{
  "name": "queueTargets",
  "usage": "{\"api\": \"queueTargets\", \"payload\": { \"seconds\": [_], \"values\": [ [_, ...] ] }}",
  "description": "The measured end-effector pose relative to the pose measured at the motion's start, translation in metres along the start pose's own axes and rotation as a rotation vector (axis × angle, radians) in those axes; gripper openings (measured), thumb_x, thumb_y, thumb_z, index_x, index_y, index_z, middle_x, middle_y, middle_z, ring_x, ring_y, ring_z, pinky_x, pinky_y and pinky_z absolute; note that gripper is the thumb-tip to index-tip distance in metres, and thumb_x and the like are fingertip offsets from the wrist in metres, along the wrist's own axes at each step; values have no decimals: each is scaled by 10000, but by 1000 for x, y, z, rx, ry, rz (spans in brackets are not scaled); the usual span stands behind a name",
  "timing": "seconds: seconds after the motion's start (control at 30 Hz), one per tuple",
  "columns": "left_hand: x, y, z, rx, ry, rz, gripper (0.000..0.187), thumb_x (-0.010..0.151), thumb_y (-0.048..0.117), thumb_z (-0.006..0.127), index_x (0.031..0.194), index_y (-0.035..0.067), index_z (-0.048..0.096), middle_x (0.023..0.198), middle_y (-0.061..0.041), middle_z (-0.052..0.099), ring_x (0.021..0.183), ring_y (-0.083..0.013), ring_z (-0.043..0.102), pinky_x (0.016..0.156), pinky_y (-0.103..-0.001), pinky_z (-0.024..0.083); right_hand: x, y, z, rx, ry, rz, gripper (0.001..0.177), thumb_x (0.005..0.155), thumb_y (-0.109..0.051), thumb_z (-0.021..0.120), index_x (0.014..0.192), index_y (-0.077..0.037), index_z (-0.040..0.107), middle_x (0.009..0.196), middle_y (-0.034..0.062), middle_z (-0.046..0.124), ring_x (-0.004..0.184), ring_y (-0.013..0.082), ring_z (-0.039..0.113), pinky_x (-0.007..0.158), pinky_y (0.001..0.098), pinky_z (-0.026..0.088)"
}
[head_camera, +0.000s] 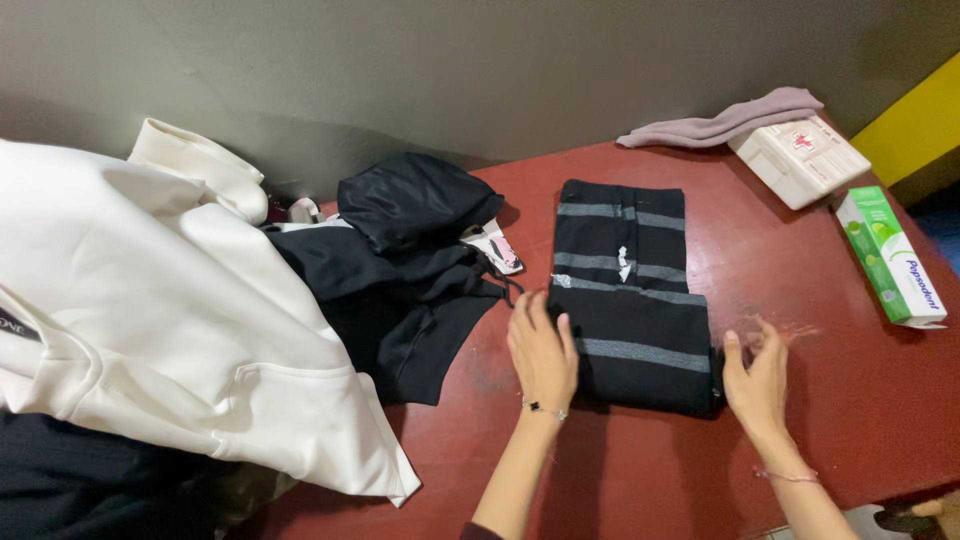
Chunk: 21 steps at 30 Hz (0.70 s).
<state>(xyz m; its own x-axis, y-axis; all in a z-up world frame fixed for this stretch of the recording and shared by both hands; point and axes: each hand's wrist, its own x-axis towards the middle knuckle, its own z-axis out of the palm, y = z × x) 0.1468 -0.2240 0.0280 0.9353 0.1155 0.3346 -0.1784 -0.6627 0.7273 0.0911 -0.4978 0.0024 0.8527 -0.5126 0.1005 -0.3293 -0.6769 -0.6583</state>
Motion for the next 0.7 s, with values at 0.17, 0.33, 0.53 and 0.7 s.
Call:
{"api": "queueTargets", "payload": {
  "seconds": [0.17, 0.33, 0.53, 0.7],
  "values": [
    [-11, 6, 55, 207, -192, 440, 580, 1017, 370, 518, 1542, 127, 487, 1662, -110, 385, 1541, -331, 338, 1273, -537, 198, -13, -65, 54, -187, -218, -597, 583, 1088, -376, 346, 1599, -96, 339, 1693, 145, 317, 1583, 337, 226, 1272, 504, 107],
    [-21, -16, 77, 465, -247, 393, 664, 956, 517, 517, 1576, 299, 425, 1738, -56, 299, 1592, -284, 258, 1301, -506, 151, -13, -61, 63, -232, -282, -506, 637, 1049, -461, 355, 1614, -170, 315, 1689, 97, 277, 1562, 305, 194, 1256, 501, 77],
    [-8, -10, 60, 387, -344, 141, 1145, 745, 826, 553, 1602, 127, 260, 1683, -114, 233, 1559, -274, 175, 1196, -635, 78, 19, 3, 52, -324, -272, -251, 717, 1032, -528, 357, 1631, -149, 244, 1682, 151, 190, 1543, 348, 113, 1212, 512, 57],
    [-18, -3, 47, 251, -213, 92, 1076, 805, 727, 614, 1567, 29, 311, 1650, -230, 247, 1539, -359, 191, 1184, -598, 138, 42, 57, 24, 228, -197, -42, 544, 1126, -364, 393, 1591, -83, 366, 1548, 183, 450, 1409, 310, 400, 1158, 450, 277]
  ]
}}
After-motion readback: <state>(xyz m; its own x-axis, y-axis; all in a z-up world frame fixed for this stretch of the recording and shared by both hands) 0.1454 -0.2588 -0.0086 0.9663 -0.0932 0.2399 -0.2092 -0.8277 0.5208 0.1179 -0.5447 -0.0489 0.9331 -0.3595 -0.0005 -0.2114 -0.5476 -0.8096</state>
